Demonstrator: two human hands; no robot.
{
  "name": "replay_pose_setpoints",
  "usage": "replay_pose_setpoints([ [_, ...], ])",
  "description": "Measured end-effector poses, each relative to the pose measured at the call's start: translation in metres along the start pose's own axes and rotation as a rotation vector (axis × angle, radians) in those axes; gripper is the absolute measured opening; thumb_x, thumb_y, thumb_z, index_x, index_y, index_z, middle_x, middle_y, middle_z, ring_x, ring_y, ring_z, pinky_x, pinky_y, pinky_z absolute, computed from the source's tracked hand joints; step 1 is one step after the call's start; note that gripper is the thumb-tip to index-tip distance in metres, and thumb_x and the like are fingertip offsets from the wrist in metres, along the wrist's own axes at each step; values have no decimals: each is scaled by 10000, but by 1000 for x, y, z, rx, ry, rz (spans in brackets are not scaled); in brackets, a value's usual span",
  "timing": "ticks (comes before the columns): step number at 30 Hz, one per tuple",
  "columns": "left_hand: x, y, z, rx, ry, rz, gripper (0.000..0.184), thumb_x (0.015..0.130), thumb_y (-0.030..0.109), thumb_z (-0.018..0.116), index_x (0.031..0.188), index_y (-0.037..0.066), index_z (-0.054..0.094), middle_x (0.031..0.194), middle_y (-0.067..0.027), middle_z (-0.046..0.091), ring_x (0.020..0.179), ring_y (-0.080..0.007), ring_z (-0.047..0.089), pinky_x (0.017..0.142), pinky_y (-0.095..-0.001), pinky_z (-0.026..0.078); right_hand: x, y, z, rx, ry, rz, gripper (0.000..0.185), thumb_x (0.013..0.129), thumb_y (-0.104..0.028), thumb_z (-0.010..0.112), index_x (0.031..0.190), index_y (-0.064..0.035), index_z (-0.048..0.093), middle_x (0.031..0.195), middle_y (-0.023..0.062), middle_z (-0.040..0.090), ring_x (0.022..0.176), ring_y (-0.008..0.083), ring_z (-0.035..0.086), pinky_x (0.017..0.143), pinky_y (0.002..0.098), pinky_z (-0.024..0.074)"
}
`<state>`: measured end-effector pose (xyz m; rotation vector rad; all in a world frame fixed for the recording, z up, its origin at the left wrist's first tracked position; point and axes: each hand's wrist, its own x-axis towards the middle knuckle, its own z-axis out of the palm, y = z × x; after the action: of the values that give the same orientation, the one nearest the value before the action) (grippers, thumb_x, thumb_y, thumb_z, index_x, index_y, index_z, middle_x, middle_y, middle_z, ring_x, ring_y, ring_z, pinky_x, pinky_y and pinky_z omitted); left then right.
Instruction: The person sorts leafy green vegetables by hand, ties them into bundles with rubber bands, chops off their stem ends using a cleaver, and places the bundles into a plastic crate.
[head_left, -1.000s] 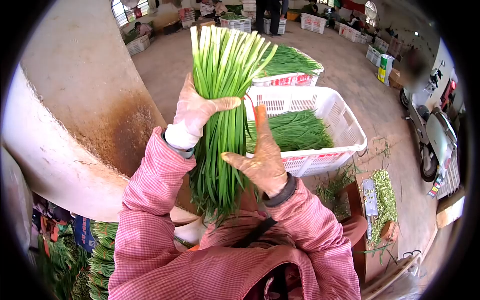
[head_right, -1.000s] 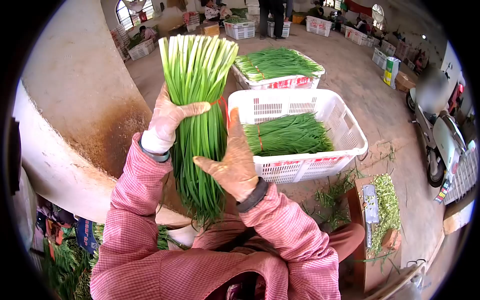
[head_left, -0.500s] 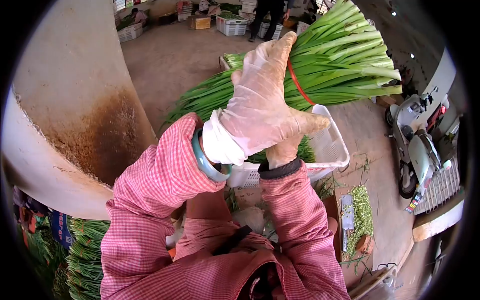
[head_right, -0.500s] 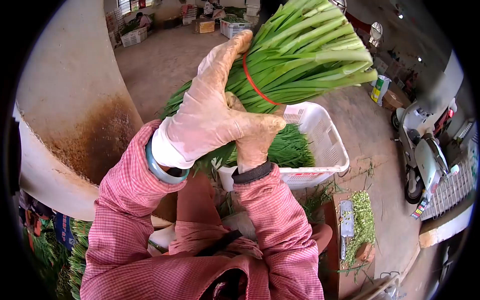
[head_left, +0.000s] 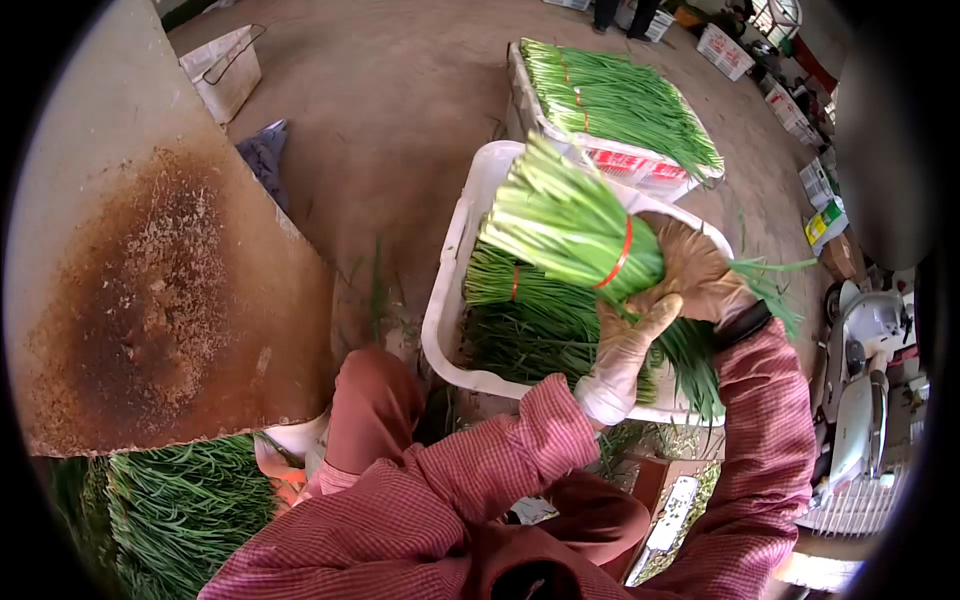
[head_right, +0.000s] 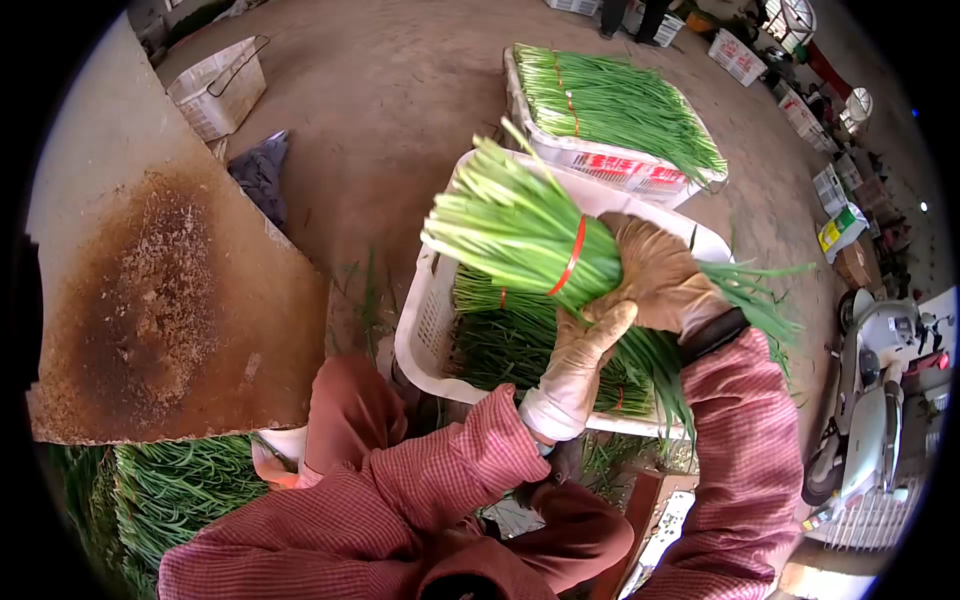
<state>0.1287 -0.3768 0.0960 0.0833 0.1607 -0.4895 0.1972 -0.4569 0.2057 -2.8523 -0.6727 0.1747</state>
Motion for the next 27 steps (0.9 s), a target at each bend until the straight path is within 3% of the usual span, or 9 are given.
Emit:
replay_pose_setpoints([
  [2,18,-2,-37,336,333,-67,599,699,495,670,1172,220,430,1127,17,502,990,-150,482,790,-381,378,26,36,72,-194,-267,99,604,543,-366,708,966,17,509,900,207,586,873,344,575,778,381,459],
  [3,30,3,-63,244,428,-225,634,650,573,677,1138,229,465,1098,40,522,973,-139,483,767,-363,360,32,51,105,-198,-335,58,605,576,-359,680,1014,19,504,937,208,579,904,341,565,798,377,450],
  [6,61,6,-139,35,621,-264,723,579,691,637,1100,209,505,1049,5,562,967,-167,492,782,-383,369,66,50,180,-73,-580,149,387,657,-269,612,930,-2,545,931,202,588,919,344,560,789,387,450],
  [10,92,23,-215,-43,992,-312,847,586,774,529,1206,203,444,1214,-51,494,1089,-234,444,867,-457,334,90,75,283,103,-702,89,438,687,-266,634,1037,-27,519,1006,166,576,965,314,546,822,379,438],
  [13,122,10,-278,-61,1091,-142,924,653,736,499,1336,159,263,1378,-48,281,1246,-242,263,991,-457,201,84,96,325,127,-645,73,521,675,-261,660,1111,-38,484,1068,162,550,1008,317,522,841,387,433],
  [16,143,0,-358,-100,906,-20,872,733,644,514,1384,156,200,1435,-52,191,1301,-233,186,1035,-452,162,89,106,344,82,-633,105,699,622,-293,724,1199,-54,412,1131,151,504,1075,301,476,894,396,404],
  [23,143,17,-331,105,1034,151,684,792,476,571,1358,231,274,1398,-50,251,1242,-243,269,985,-431,271,93,113,375,12,-579,106,568,693,-238,659,1170,-38,424,1107,138,522,1067,271,484,844,393,412],
  [24,141,17,-340,-5,1003,124,732,741,401,663,1337,168,308,1378,-84,275,1203,-274,327,966,-448,299,89,109,377,-35,-501,101,409,747,-192,604,1104,-42,473,1074,131,543,1036,256,507,819,379,420],
  [27,141,8,-360,-55,1015,179,852,647,415,734,1317,96,315,1338,-128,326,1165,-289,376,945,-430,333,105,91,335,-75,-627,249,300,769,-158,568,1038,-37,510,1041,124,561,1001,248,528,803,365,426],
])
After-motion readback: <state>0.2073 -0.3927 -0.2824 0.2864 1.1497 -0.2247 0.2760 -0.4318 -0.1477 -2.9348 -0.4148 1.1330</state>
